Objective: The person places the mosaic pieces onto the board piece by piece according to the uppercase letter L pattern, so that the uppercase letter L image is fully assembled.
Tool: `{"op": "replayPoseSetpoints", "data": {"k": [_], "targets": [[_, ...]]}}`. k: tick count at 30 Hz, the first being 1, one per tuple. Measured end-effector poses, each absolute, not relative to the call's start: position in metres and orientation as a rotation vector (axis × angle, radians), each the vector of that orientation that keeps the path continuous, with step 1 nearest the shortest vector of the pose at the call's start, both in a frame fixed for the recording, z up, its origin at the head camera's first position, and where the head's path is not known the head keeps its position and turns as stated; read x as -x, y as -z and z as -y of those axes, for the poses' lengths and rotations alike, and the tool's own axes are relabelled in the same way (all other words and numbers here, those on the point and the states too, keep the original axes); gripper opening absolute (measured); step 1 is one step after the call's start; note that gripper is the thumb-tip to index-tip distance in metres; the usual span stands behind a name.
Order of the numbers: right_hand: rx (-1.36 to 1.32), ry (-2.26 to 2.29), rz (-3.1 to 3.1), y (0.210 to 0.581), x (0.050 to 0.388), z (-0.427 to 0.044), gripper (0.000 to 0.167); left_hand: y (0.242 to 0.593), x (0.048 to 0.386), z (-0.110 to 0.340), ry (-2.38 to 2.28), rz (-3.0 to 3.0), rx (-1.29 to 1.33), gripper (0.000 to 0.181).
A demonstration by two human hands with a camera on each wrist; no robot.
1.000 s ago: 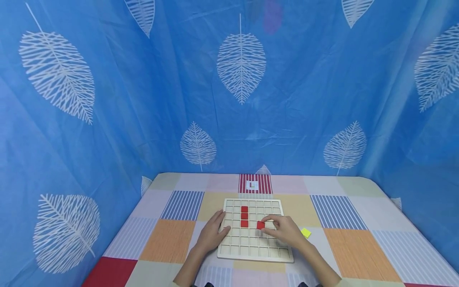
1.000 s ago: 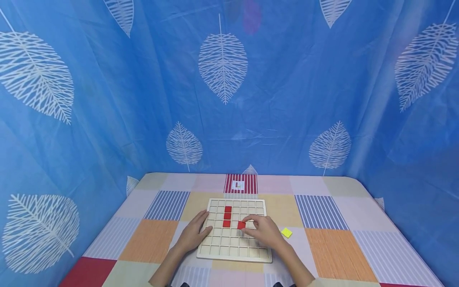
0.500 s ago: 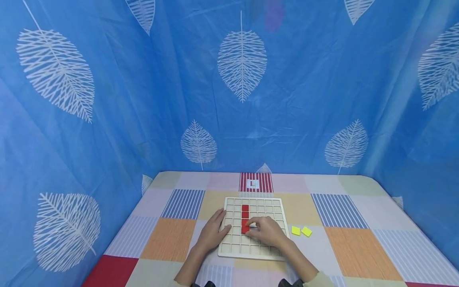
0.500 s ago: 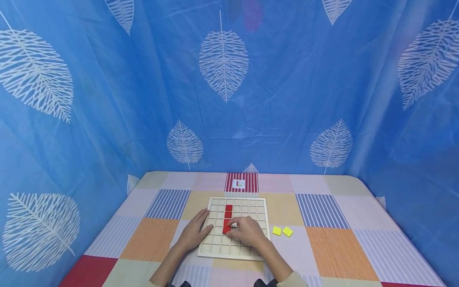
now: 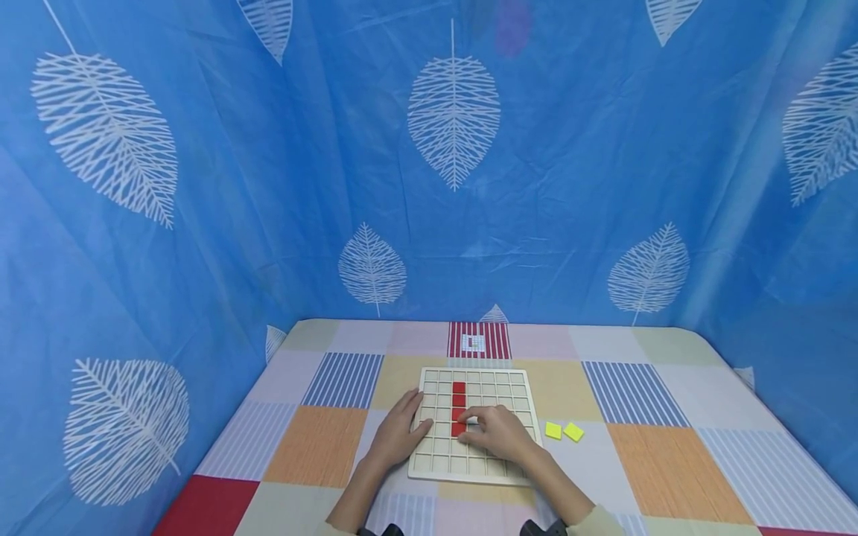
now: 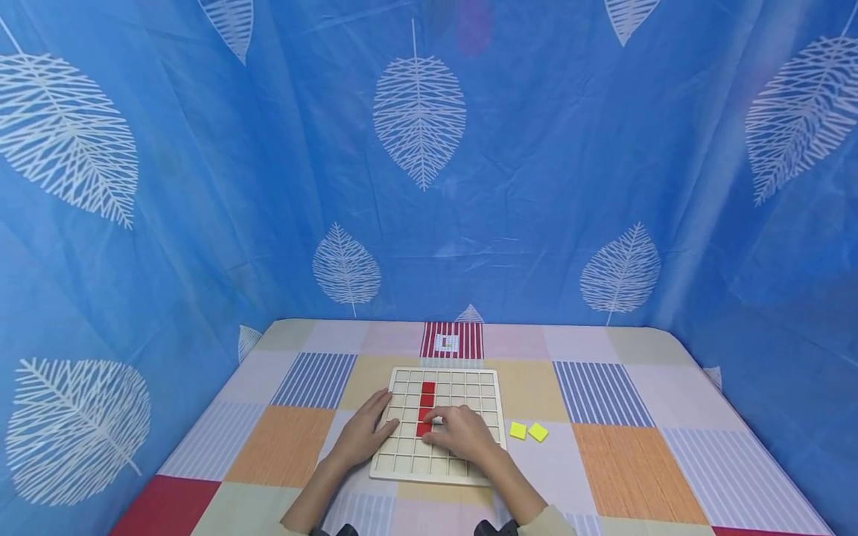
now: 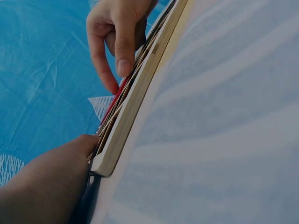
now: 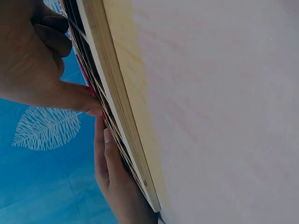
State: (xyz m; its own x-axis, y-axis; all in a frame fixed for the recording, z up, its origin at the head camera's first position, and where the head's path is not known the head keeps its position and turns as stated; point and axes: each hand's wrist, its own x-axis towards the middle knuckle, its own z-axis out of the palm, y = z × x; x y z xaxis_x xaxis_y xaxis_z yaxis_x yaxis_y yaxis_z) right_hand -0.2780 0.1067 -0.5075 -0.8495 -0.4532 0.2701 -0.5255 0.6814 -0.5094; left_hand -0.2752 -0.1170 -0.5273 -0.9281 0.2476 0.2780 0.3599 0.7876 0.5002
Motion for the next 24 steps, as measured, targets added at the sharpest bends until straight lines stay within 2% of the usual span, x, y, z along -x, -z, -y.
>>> {"op": "replayPoseSetpoints", "data": {"k": [9, 24], "targets": [[-0.78, -1.045, 2.732, 0.497, 0.276, -0.127, 0.022, 0.529, 0.276, 0.116, 0.83, 2.775, 0.477, 0.057], [-0.493, -1.096, 2.669, 0.499, 0.272, -0.228, 0.024, 0.529, 0.276, 0.116, 0.844, 2.757, 0.484, 0.057]]}}
